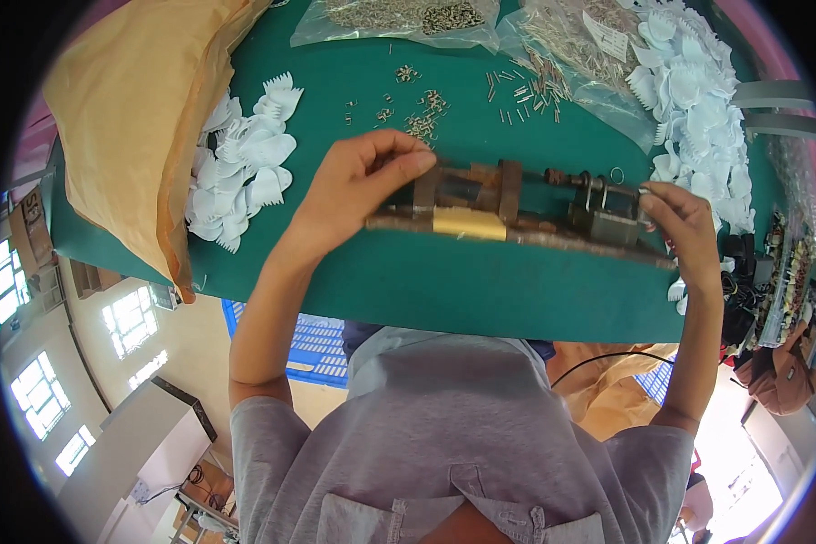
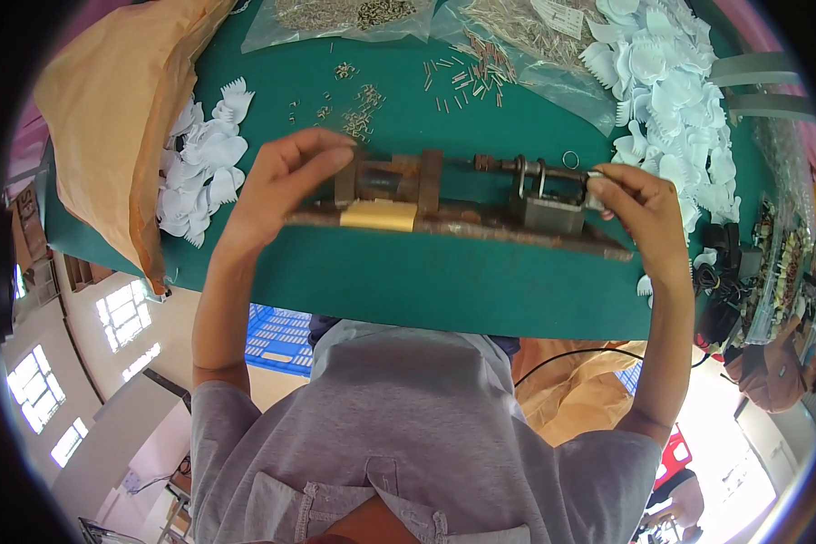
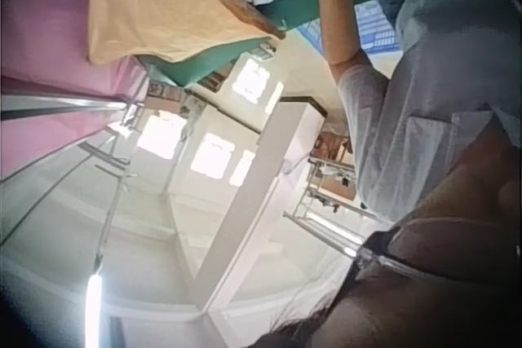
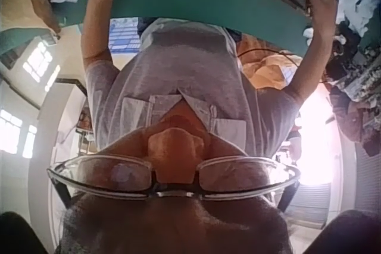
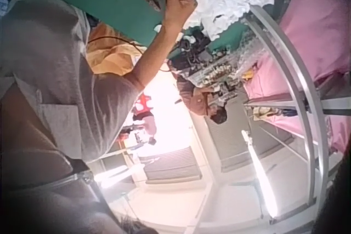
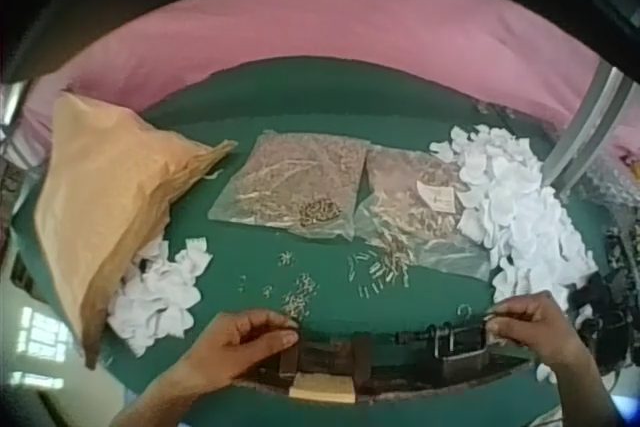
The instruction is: The person assembles hair clips by placing a white plastic piece and a metal spring into a jig, inserting a metal pin, and pressing a lever to secure the hinge. The finished clips are then removed from the jig and placed onto the table.
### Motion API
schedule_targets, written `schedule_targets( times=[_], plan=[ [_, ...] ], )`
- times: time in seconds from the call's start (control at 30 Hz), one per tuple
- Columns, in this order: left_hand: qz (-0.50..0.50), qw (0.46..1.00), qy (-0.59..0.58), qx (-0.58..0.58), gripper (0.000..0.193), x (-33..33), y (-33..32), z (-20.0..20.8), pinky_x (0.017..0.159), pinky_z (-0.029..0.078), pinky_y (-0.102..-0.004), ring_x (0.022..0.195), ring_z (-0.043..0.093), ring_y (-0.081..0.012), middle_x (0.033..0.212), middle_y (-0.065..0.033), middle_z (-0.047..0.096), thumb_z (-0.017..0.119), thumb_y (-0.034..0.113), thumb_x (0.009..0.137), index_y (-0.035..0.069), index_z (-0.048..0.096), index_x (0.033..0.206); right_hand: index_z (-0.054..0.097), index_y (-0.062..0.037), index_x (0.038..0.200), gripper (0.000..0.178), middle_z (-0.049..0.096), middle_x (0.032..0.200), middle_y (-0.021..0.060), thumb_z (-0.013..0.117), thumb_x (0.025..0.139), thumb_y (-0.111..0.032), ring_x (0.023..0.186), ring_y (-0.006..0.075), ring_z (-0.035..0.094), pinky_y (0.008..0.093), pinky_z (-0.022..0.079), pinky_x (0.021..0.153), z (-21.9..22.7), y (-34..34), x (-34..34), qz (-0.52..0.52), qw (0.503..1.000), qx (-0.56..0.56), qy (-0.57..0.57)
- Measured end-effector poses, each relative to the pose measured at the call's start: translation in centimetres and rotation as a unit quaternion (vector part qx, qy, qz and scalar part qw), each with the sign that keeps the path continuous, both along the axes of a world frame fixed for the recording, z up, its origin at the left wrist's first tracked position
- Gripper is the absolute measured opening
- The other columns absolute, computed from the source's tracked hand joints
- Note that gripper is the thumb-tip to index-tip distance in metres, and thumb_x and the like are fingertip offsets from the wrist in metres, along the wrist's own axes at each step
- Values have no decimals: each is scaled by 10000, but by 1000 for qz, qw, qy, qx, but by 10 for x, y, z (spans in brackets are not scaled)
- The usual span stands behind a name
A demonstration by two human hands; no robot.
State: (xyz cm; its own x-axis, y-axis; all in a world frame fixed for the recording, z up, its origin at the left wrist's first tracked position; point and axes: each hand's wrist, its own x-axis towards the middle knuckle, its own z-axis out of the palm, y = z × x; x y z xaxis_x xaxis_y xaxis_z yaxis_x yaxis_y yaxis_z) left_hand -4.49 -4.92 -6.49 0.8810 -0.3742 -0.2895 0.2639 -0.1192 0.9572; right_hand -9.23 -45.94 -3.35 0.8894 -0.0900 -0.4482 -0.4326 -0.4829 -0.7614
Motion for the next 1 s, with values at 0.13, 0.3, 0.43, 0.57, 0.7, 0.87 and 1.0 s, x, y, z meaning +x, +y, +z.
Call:
schedule_targets(
  times=[0.13,0.3,0.43,0.57,0.7,0.87,1.0],
  plan=[
    [6,1000,5,11,186,-28,3,11,723,484,-205,814,577,-18,950,6,691,741,99,984,-16,720,1128,764,22,1135,242,717,904,4,782,927,-102,802,61,611,217,477,726,1,-2,-31,-1,996,68,-58],
    [7,992,-115,54,207,-46,4,2,650,420,-224,691,463,-39,951,17,632,764,79,950,8,718,1139,753,32,1143,241,720,946,15,785,924,-64,850,65,619,217,484,761,3,3,-49,0,993,69,-95],
    [24,987,-155,36,230,-51,6,-8,637,416,-235,664,449,-60,991,-2,644,783,57,920,19,721,1139,750,28,1120,234,715,951,14,797,904,-48,840,61,605,205,468,750,1,5,-52,-2,993,57,-99],
    [-16,966,-230,115,308,-69,12,0,646,467,-257,700,531,-100,1140,-71,698,811,27,866,25,716,1159,734,36,1083,276,706,959,39,810,818,20,828,85,597,213,454,753,4,10,-76,52,987,-75,-130],
    [-15,951,-285,119,364,-87,12,-12,736,566,-317,906,692,-218,1160,-120,701,845,70,838,15,713,1173,739,36,1062,297,707,1002,85,817,777,41,900,146,630,250,478,786,-15,10,-99,42,980,-23,-193],
    [-34,916,-379,124,425,-91,16,-34,731,578,-336,914,717,-264,1187,-139,714,874,101,778,4,714,1160,738,44,1033,365,737,1032,129,859,690,12,937,234,660,316,535,825,-22,17,-104,84,964,-62,-244],
    [-30,911,-396,112,447,-89,17,-36,700,571,-336,860,717,-253,1186,-145,727,895,120,745,8,724,1142,719,53,972,388,744,1015,153,890,634,-30,951,290,661,355,537,808,-25,15,-107,90,960,-80,-253]
  ],
)
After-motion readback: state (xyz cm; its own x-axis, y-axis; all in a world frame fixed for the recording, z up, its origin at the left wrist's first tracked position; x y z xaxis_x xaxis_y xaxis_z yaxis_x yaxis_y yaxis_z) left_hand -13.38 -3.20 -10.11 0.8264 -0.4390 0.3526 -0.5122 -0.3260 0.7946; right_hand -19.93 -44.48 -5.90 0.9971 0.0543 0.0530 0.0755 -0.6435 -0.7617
